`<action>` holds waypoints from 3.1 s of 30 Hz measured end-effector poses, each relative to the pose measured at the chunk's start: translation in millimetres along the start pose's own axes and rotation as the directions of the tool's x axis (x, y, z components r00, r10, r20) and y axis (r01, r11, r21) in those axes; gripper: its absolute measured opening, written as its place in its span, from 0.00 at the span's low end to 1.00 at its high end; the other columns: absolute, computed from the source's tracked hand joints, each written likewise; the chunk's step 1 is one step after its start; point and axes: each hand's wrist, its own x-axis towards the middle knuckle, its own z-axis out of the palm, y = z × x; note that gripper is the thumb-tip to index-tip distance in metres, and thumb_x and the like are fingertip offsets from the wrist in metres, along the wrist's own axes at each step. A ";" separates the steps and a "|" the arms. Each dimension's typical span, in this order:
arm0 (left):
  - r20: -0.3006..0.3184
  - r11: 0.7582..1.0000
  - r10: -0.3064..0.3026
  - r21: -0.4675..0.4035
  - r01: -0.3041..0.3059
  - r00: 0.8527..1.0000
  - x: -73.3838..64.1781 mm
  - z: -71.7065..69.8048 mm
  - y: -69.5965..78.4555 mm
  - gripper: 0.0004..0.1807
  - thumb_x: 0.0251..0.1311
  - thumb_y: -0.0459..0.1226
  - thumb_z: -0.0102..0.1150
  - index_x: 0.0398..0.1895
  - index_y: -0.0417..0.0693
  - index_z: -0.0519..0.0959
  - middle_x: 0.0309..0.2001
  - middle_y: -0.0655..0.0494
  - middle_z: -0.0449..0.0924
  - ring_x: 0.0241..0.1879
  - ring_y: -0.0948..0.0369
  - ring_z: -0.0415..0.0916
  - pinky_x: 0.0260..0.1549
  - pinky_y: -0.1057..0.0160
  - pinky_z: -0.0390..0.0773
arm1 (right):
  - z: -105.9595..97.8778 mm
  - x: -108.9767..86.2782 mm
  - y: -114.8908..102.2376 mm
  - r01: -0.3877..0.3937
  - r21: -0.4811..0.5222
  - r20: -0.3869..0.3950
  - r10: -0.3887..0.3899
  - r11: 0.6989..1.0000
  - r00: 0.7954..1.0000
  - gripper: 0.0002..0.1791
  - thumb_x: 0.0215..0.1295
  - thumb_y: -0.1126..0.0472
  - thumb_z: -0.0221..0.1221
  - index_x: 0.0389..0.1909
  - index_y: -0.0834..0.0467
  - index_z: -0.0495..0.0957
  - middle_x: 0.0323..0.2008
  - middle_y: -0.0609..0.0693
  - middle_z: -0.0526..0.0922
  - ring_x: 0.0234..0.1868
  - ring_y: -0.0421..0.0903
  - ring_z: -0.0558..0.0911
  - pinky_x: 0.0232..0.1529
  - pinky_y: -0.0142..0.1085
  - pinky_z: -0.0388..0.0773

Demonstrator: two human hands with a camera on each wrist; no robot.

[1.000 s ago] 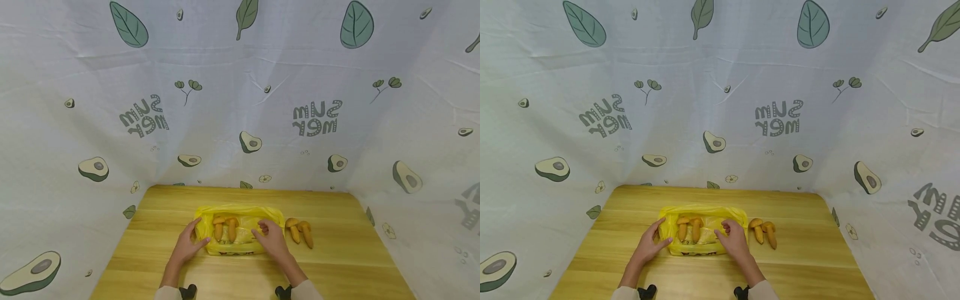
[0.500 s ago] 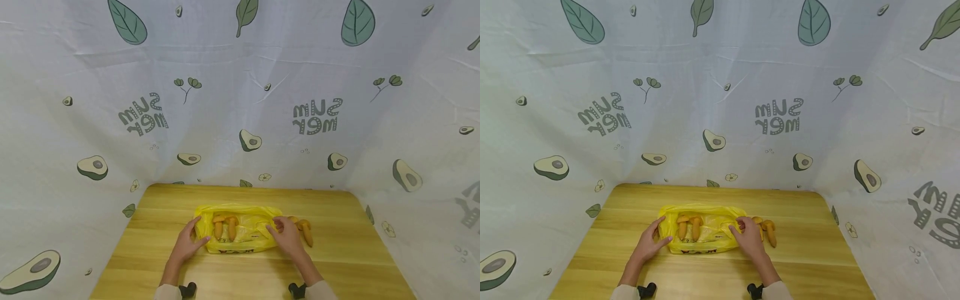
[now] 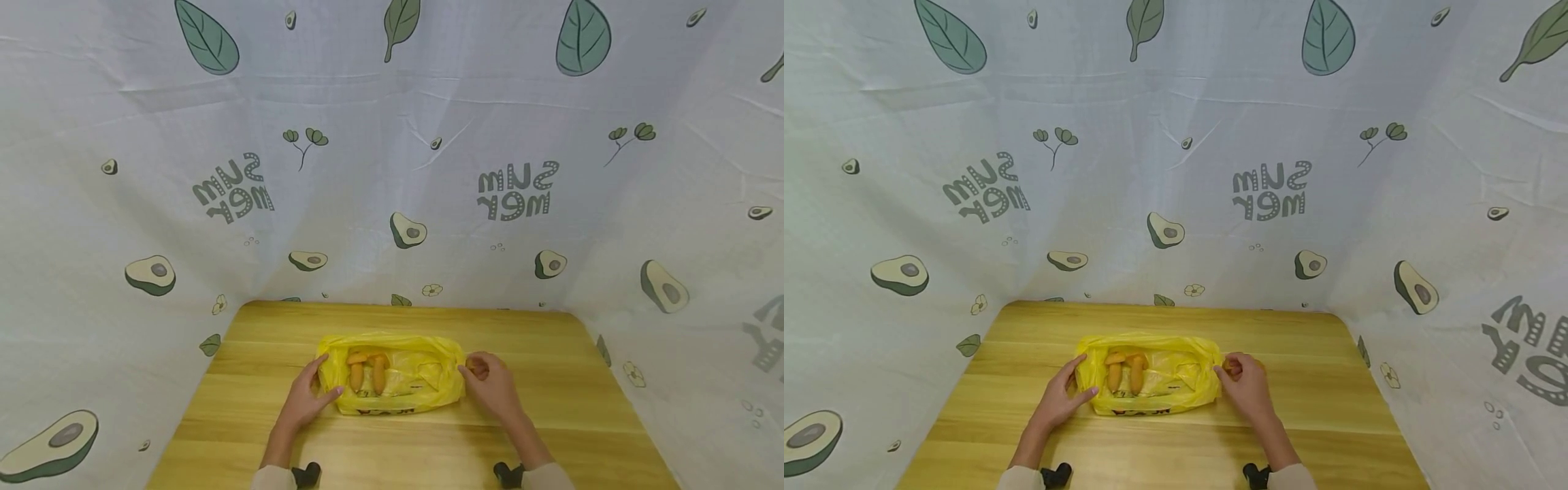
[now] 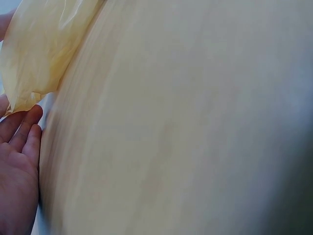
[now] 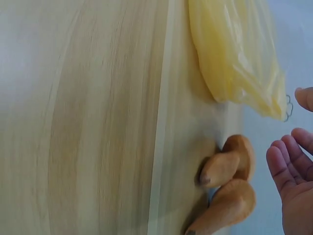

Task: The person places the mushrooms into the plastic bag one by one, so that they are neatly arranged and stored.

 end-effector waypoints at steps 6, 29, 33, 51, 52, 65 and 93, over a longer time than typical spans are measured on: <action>0.007 1.000 0.002 0.013 -0.002 1.000 -0.8 0.1 0.6 0.48 0.58 0.53 0.73 0.79 0.51 0.63 0.78 0.41 0.60 0.77 0.40 0.59 0.73 0.39 0.64 | -12.7 1.3 10.0 0.009 -0.030 -0.020 -0.009 1.000 1.000 0.26 0.67 0.51 0.69 0.57 0.66 0.80 0.45 0.58 0.85 0.45 0.49 0.82 0.42 0.32 0.82; -0.025 0.999 0.043 0.034 -0.042 0.999 1.5 1.3 -3.1 0.47 0.59 0.53 0.72 0.79 0.49 0.63 0.77 0.38 0.62 0.75 0.38 0.62 0.70 0.37 0.68 | -41.0 -12.4 37.0 -0.024 -0.105 -0.057 0.018 0.994 0.998 0.27 0.68 0.50 0.69 0.56 0.68 0.80 0.47 0.63 0.86 0.45 0.54 0.84 0.41 0.32 0.82; -0.019 0.999 0.040 0.023 -0.039 0.999 0.4 1.4 -2.7 0.47 0.59 0.53 0.72 0.79 0.49 0.63 0.77 0.38 0.61 0.76 0.38 0.61 0.71 0.37 0.66 | -45.0 -15.1 40.1 -0.061 -0.099 -0.045 0.056 0.993 0.997 0.28 0.68 0.48 0.68 0.57 0.67 0.79 0.50 0.64 0.85 0.47 0.56 0.84 0.44 0.37 0.84; -0.002 1.000 0.012 0.011 -0.012 1.000 1.0 2.0 -2.3 0.47 0.59 0.53 0.72 0.79 0.52 0.62 0.78 0.42 0.60 0.77 0.41 0.60 0.73 0.40 0.65 | -43.5 -18.7 66.5 -0.171 -0.137 0.020 0.175 0.976 0.984 0.37 0.71 0.43 0.62 0.64 0.71 0.72 0.56 0.71 0.79 0.54 0.63 0.81 0.54 0.57 0.81; 0.001 1.000 0.004 0.002 -0.004 1.000 1.0 1.8 -1.9 0.48 0.59 0.53 0.73 0.80 0.53 0.62 0.79 0.43 0.60 0.78 0.42 0.59 0.74 0.41 0.64 | -42.4 -18.4 67.3 -0.180 -0.129 0.029 0.185 0.975 0.982 0.37 0.71 0.43 0.62 0.64 0.71 0.72 0.56 0.70 0.79 0.55 0.63 0.80 0.55 0.57 0.81; -0.004 0.999 0.033 0.011 -0.033 0.999 0.3 1.5 -1.3 0.47 0.61 0.53 0.71 0.79 0.50 0.62 0.78 0.40 0.60 0.77 0.39 0.59 0.73 0.38 0.64 | -33.5 -14.8 64.0 -0.133 -0.128 0.089 0.144 0.983 0.986 0.37 0.70 0.48 0.65 0.62 0.76 0.71 0.54 0.72 0.80 0.53 0.64 0.83 0.54 0.54 0.83; 0.001 1.000 0.015 0.013 -0.015 1.000 0.9 2.1 -2.8 0.48 0.59 0.53 0.72 0.80 0.54 0.62 0.79 0.42 0.60 0.78 0.40 0.58 0.73 0.38 0.64 | -33.1 -16.3 68.2 -0.193 -0.120 0.025 0.198 0.974 0.980 0.33 0.68 0.50 0.68 0.59 0.74 0.76 0.46 0.64 0.83 0.46 0.53 0.81 0.42 0.33 0.78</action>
